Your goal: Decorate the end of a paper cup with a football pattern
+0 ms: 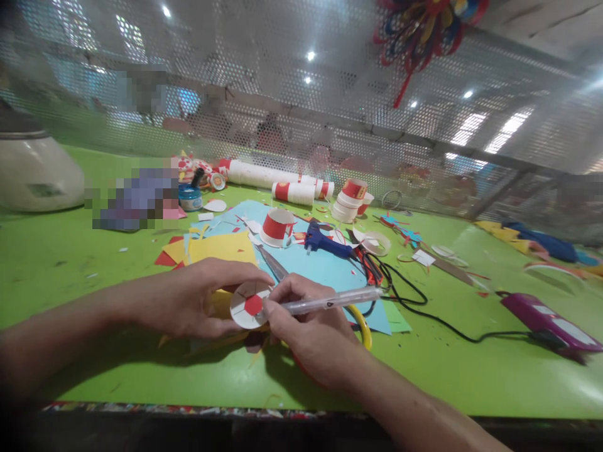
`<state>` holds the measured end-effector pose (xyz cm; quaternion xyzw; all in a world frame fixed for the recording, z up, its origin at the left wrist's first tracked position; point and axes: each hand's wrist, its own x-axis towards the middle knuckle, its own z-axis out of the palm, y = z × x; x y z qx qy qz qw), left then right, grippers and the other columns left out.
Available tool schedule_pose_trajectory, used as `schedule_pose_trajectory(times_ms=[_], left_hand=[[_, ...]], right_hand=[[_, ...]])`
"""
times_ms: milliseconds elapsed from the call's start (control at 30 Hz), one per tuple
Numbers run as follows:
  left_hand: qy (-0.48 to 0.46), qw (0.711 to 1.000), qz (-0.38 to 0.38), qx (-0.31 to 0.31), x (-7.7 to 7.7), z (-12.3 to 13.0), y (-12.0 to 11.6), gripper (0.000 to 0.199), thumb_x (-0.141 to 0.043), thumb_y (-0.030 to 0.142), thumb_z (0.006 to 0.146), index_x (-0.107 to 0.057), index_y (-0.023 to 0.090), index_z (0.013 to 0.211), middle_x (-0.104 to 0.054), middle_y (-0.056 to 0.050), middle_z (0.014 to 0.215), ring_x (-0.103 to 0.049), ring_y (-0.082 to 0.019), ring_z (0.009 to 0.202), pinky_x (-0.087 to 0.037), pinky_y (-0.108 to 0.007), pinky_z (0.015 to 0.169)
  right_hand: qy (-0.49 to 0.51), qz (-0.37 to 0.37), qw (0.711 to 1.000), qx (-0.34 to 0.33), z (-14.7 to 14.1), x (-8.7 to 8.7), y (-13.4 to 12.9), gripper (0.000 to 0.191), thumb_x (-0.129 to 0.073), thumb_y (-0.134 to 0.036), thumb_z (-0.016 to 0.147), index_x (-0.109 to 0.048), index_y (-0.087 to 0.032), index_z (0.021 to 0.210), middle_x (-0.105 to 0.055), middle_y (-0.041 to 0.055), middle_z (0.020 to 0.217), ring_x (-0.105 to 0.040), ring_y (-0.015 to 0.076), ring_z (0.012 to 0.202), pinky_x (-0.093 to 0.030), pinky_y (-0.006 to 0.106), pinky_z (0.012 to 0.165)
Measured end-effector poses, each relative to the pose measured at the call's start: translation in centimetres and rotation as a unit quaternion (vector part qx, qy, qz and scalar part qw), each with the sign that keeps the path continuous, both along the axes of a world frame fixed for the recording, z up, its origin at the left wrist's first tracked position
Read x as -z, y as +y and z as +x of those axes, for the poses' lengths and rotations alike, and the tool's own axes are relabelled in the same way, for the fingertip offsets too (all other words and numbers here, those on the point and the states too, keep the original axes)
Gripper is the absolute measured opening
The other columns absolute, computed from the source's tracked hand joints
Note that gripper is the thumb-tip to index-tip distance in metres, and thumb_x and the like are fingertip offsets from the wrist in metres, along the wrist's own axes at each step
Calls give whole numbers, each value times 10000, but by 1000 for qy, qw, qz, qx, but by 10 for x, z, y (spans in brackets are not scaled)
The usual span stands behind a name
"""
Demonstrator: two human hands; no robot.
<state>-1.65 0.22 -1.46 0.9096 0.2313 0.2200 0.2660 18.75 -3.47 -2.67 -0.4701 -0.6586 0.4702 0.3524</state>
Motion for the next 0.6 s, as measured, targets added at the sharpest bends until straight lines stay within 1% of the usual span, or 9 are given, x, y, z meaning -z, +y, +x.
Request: schedule_pose_trajectory(times_ms=[167, 267, 367, 600], left_hand=[[1, 1000, 0, -4, 1, 0, 0, 425, -643, 127, 722, -587, 199, 1137, -674, -14, 1048, -610, -150, 886, -450, -217, 787], [1, 1000, 5, 0, 0, -1, 0, 432, -649, 133, 721, -587, 193, 1144, -677, -16, 1037, -610, -152, 883, -450, -216, 786], [7, 1000, 4, 2, -1, -1, 0, 435, -648, 126, 722, -589, 191, 1149, -676, -19, 1055, -611, -153, 895, -450, -218, 792], [7, 1000, -2, 5, 0, 0, 1, 411, -646, 155, 740, -595, 193, 1147, -682, -26, 1057, -615, -156, 903, -454, -224, 804]], right_hand=[[20, 5, 1000, -13, 0, 1, 1, 139, -589, -236, 859, -564, -193, 730, -646, -23, 554, -582, 96, 486, -365, 206, 454], [23, 3, 1000, -15, 0, 0, 1, 148, -591, -232, 864, -564, -192, 725, -661, -28, 565, -597, 89, 492, -380, 198, 468], [28, -3, 999, -26, 0, 0, 0, 151, -588, -240, 873, -563, -194, 732, -675, -25, 591, -643, 106, 541, -402, 203, 495], [12, -7, 999, -45, 1, 1, -1, 157, -573, -221, 873, -548, -196, 720, -681, -10, 627, -683, 157, 621, -455, 250, 561]])
